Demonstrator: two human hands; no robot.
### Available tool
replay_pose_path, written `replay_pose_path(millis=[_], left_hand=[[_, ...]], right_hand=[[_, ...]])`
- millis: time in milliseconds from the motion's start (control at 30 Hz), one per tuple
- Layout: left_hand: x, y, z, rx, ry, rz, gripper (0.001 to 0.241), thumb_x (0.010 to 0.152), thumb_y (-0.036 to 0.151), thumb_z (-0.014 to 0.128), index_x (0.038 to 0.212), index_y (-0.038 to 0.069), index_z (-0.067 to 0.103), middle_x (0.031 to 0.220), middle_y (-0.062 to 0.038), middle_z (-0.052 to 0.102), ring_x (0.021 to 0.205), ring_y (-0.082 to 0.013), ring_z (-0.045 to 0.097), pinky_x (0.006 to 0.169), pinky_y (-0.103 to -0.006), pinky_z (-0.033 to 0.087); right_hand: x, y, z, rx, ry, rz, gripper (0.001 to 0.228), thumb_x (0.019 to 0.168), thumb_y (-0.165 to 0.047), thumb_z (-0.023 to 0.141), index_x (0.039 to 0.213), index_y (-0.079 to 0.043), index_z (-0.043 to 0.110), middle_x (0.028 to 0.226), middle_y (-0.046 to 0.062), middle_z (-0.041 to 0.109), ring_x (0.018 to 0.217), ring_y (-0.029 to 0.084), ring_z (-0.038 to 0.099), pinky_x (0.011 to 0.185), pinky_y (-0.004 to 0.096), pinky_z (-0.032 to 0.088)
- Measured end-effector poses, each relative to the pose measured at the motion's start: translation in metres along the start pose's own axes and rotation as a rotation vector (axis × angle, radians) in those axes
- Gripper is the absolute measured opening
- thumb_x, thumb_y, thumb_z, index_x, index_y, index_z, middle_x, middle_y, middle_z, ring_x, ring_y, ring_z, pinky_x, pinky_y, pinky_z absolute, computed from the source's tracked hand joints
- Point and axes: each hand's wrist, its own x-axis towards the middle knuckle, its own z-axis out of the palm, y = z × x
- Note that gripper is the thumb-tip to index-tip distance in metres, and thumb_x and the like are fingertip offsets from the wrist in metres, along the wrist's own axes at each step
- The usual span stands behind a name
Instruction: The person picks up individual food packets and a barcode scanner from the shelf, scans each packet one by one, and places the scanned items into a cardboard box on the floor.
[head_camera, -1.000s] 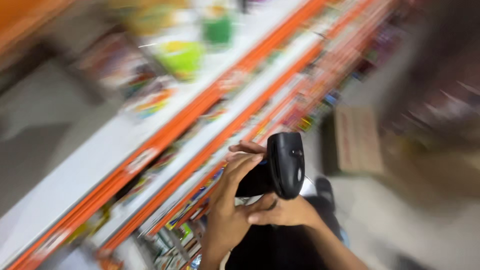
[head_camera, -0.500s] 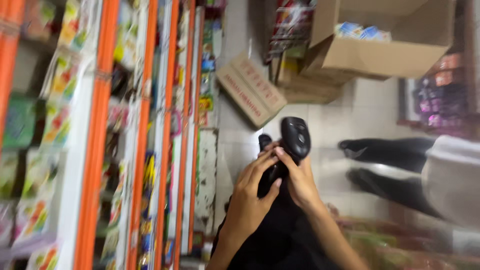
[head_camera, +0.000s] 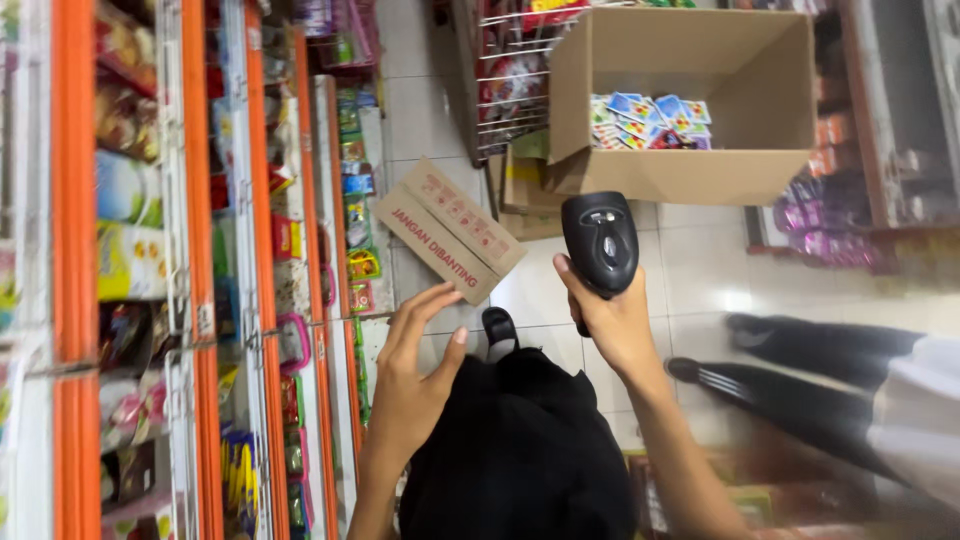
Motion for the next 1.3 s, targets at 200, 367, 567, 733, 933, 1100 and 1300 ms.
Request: replay_pose_path(millis=[200,367,567,733,933,1100,1300], left_hand=[[0.039,-0.009,0.024,-0.113,-0.131,-0.03,0.035,0.095,0.018,0.067,0.127,0.006,0.064,0.135,-0.012,0.066,0.131,-0.0293,0.063,0.11,-0.0388,0.046],[0.074,-0.003,0.015,-0.112,-0.496,0.039,0.034,0.097,0.02,0.066,0.129,0.01,0.064,0.134,-0.008,0.065,0.128,-0.0295,0.061,0.108,-0.0384,0.046],[0.122,0.0,-0.006,-0.052,-0.471,0.25,0.033,0.097,0.016,0.065,0.128,0.008,0.066,0.132,-0.011,0.066,0.128,-0.0322,0.059,0.108,-0.0415,0.042],[0.135,-0.013,-0.012,-0.15,-0.481,0.212,0.032,0.099,0.017,0.064,0.129,0.008,0.063,0.129,-0.011,0.067,0.126,-0.0297,0.063,0.108,-0.0387,0.047],[0.122,-0.023,-0.014,-0.165,-0.526,0.192,0.031,0.098,0.017,0.065,0.127,0.007,0.065,0.131,-0.011,0.067,0.127,-0.0298,0.063,0.107,-0.0386,0.046],[0.113,-0.041,-0.021,-0.226,-0.567,0.093,0.03,0.099,0.017,0.064,0.127,0.007,0.064,0.13,-0.01,0.068,0.127,-0.0279,0.064,0.109,-0.0376,0.046],[0.116,-0.055,-0.033,-0.216,-0.489,0.037,0.032,0.098,0.018,0.064,0.127,0.005,0.063,0.127,-0.011,0.069,0.123,-0.0265,0.066,0.104,-0.0356,0.049]], right_hand=[[0.023,0.0,0.001,0.045,0.12,0.095,0.03,0.093,-0.021,0.074,0.071,-0.005,0.06,0.05,-0.003,0.049,0.04,0.006,0.041,0.038,0.026,0.031],[0.024,0.001,0.006,0.041,0.171,0.137,0.03,0.093,-0.022,0.073,0.071,-0.006,0.061,0.05,-0.003,0.049,0.04,0.006,0.042,0.038,0.026,0.032],[0.034,-0.012,0.015,0.052,0.213,0.195,0.035,0.093,-0.023,0.073,0.067,-0.005,0.057,0.049,-0.001,0.048,0.038,0.008,0.041,0.037,0.027,0.03],[0.031,-0.008,0.021,-0.011,0.183,0.153,0.037,0.094,-0.023,0.073,0.066,-0.006,0.055,0.05,-0.002,0.049,0.041,0.007,0.042,0.039,0.027,0.032],[0.036,-0.008,0.034,0.011,0.207,0.148,0.032,0.092,-0.021,0.074,0.07,-0.007,0.055,0.05,-0.002,0.046,0.041,0.007,0.04,0.039,0.027,0.031],[0.04,-0.008,0.039,-0.012,0.19,0.149,0.034,0.093,-0.021,0.074,0.069,-0.006,0.056,0.051,-0.002,0.048,0.043,0.007,0.042,0.04,0.027,0.032],[0.047,-0.011,0.041,-0.019,0.179,0.155,0.035,0.094,-0.021,0.073,0.067,-0.006,0.056,0.051,-0.001,0.049,0.043,0.008,0.043,0.041,0.027,0.033]])
